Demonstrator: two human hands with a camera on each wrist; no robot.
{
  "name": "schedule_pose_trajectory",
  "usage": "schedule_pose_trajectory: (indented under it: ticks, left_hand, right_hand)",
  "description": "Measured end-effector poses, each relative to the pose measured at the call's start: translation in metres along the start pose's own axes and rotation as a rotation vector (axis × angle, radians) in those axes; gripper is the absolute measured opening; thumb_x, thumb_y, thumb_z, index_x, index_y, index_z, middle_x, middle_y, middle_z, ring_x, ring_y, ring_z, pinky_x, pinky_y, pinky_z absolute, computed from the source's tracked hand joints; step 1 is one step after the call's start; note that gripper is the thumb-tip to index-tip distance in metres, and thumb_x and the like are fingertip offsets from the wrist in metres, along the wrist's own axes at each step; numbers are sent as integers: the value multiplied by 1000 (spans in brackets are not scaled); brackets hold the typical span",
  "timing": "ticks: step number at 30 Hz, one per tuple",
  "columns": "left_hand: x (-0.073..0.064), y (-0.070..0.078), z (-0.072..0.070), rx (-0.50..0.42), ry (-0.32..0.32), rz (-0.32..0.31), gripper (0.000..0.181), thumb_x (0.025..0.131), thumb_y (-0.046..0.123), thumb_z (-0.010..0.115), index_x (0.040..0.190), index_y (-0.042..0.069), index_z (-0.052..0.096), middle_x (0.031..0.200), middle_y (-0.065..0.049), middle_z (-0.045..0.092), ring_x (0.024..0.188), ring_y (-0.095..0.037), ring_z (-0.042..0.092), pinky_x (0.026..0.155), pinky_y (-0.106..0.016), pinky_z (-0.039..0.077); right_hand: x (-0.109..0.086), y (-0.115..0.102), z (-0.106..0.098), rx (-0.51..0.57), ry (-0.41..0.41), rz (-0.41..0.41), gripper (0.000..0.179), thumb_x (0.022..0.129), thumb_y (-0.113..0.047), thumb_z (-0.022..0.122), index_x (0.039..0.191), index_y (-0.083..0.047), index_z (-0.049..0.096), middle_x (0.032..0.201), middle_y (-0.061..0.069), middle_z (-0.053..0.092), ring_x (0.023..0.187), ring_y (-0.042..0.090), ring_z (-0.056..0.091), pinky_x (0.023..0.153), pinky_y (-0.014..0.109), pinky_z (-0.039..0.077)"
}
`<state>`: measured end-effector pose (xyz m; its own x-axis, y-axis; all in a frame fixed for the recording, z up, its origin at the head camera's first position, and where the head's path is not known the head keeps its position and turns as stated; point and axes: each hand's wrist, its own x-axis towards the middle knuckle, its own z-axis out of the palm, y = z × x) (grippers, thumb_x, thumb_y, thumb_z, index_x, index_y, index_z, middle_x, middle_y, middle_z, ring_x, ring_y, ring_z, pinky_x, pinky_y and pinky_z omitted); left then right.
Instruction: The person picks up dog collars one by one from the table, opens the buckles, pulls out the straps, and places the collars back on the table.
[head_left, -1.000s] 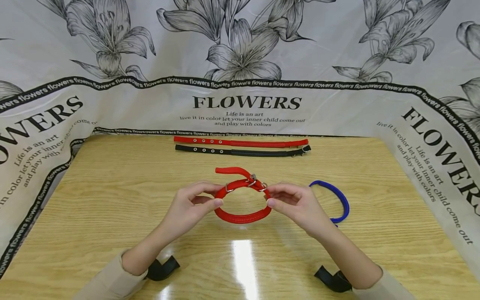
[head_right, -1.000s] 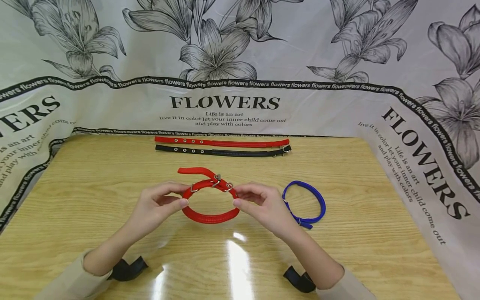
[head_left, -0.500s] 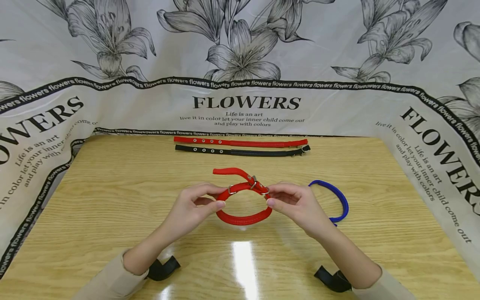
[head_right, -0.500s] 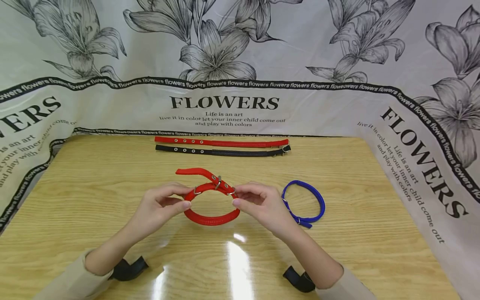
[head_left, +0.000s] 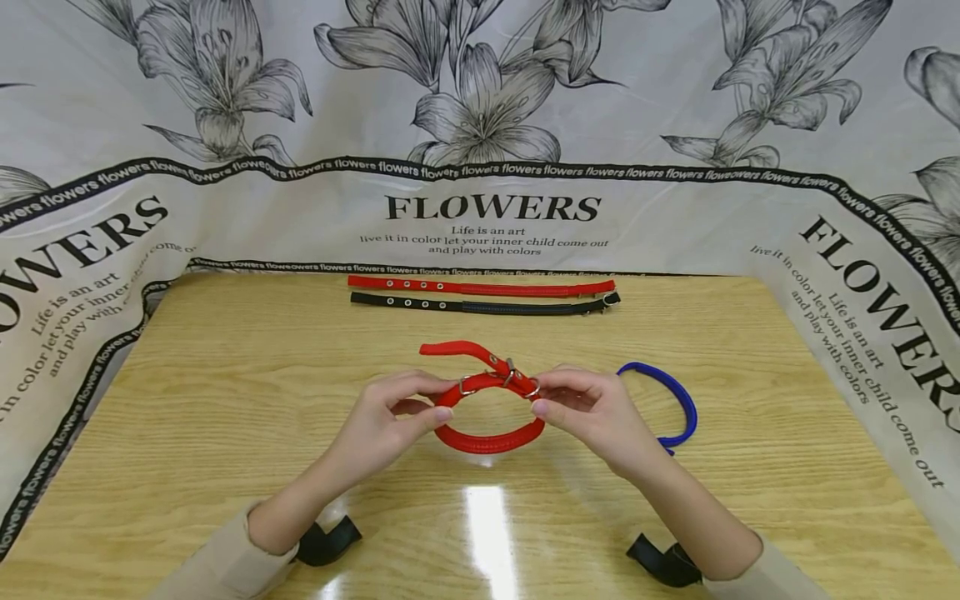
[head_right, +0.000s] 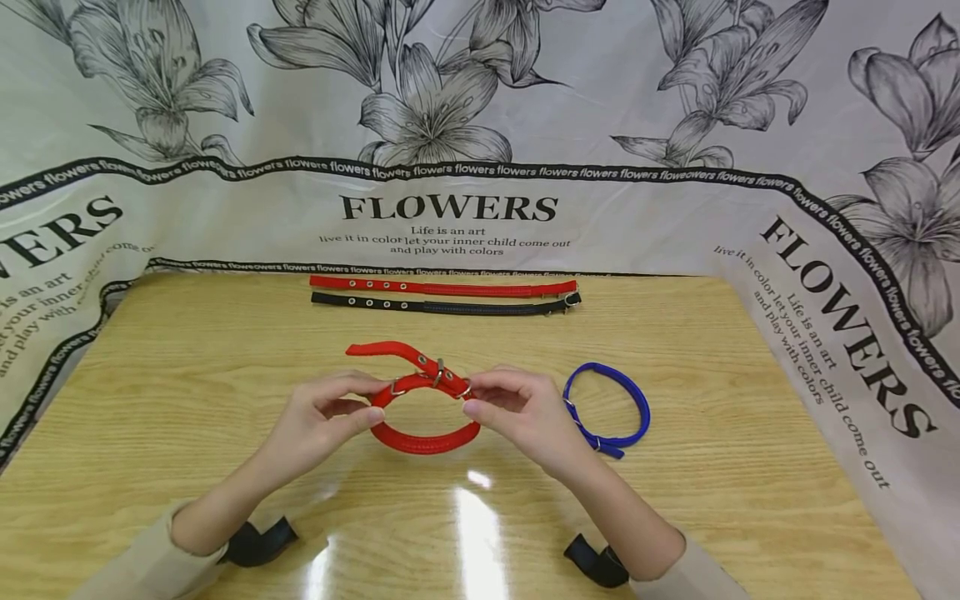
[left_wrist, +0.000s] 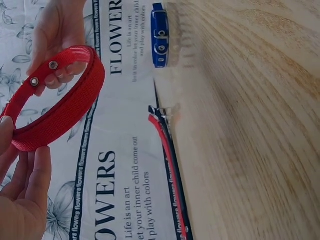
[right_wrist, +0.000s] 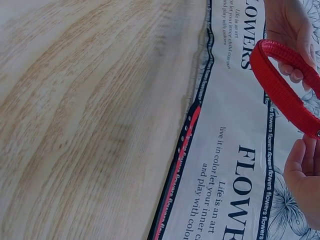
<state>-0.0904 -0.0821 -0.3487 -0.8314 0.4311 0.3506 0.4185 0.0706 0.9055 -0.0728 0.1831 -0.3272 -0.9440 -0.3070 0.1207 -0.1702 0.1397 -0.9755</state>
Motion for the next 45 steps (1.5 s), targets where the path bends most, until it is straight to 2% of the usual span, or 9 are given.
schedule_pose_trajectory:
  ticks: [6, 13, 18, 26, 29, 40, 45]
  left_hand:
    - [1, -1, 1, -47, 18, -86, 26, 82, 1, 70, 107, -2, 66, 103, -10, 66, 85, -18, 64, 72, -30, 56]
    - [0, -3, 2, -82, 24, -146, 28, 82, 1, 69, 109, -2, 65, 104, -13, 64, 85, -21, 65, 73, -29, 56]
    - [-1, -3, 1, -95, 50, -188, 28, 82, -1, 69, 109, -2, 65, 103, -14, 63, 88, -28, 64, 72, -29, 56]
    - [0, -5, -1, -93, 103, -199, 28, 82, -3, 68, 110, -2, 64, 107, -12, 63, 97, -19, 58, 76, -30, 56]
    - [0, -5, -2, -97, 102, -192, 28, 83, -2, 68, 110, -3, 63, 108, -13, 63, 98, -19, 58, 76, -30, 56]
    - [-1, -5, 2, -100, 55, -181, 28, 81, -3, 69, 108, -3, 65, 103, -13, 64, 93, -20, 60, 73, -32, 56]
    - [0, -5, 4, -86, 57, -182, 28, 81, -2, 69, 108, -2, 65, 103, -12, 64, 93, -21, 60, 72, -31, 56]
  right_hand:
    - [0, -1, -1, -22, 8, 21, 24, 86, -1, 65, 105, 13, 61, 97, 4, 63, 85, 14, 63, 73, 26, 55]
    - [1, 1, -2, -10, 5, 27, 24, 86, -1, 65, 106, 13, 61, 98, 7, 63, 85, 14, 63, 72, 26, 56]
    - [1, 2, -2, -8, -3, 40, 25, 86, -1, 65, 107, 12, 60, 97, 5, 63, 85, 14, 63, 73, 26, 55]
    - [1, 1, -2, -11, -15, 38, 24, 87, -1, 64, 106, 12, 60, 93, 8, 64, 81, 14, 62, 71, 26, 56]
    - [1, 2, -2, -10, -15, 39, 23, 87, -2, 64, 106, 11, 60, 91, 4, 64, 81, 15, 62, 71, 27, 56]
    - [6, -4, -1, -16, -8, 87, 26, 87, -6, 64, 108, 9, 62, 96, 6, 64, 83, 15, 64, 72, 27, 55]
    - [8, -5, 0, -8, -1, 102, 26, 87, -6, 65, 108, 9, 62, 97, 7, 63, 82, 15, 64, 71, 26, 55]
